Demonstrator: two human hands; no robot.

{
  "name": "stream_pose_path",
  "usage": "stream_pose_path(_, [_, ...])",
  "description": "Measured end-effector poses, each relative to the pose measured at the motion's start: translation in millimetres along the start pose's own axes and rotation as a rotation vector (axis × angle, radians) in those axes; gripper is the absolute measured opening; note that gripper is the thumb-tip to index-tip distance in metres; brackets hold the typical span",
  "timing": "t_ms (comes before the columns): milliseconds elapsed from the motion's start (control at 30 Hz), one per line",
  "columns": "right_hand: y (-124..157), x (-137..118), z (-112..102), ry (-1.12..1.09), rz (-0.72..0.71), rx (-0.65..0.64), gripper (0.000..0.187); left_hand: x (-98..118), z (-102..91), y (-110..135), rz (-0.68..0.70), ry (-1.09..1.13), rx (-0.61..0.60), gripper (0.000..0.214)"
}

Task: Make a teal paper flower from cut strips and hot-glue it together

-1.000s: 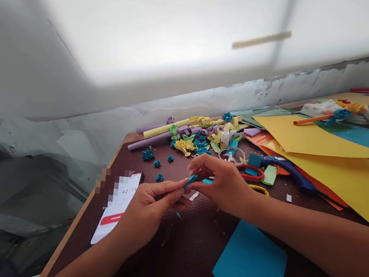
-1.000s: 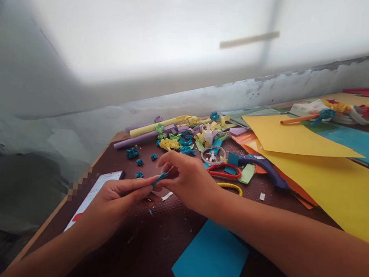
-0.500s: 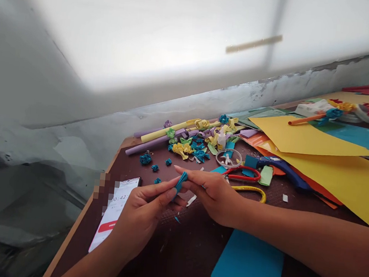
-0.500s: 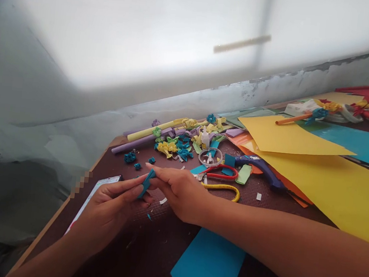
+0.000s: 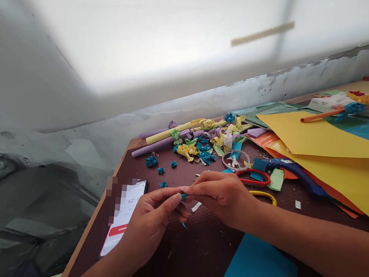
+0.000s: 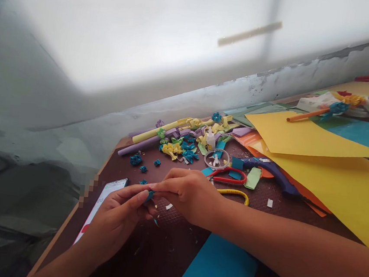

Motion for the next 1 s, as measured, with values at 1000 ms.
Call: stream_pose_path(1000, [2,8,-4,-0.076,0.296,-0.022,0.055,44,60.4,19,0.45,-1.252,-0.232,0.029])
Point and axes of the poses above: each hand's wrist, its own y-axis away from the middle knuckle, its own z-axis out of the palm, x = y × z, the point moved 9 cm from there along -y, towards the middle knuckle, and after that the axes turned 2 degrees about z, right-handed, at the moved point
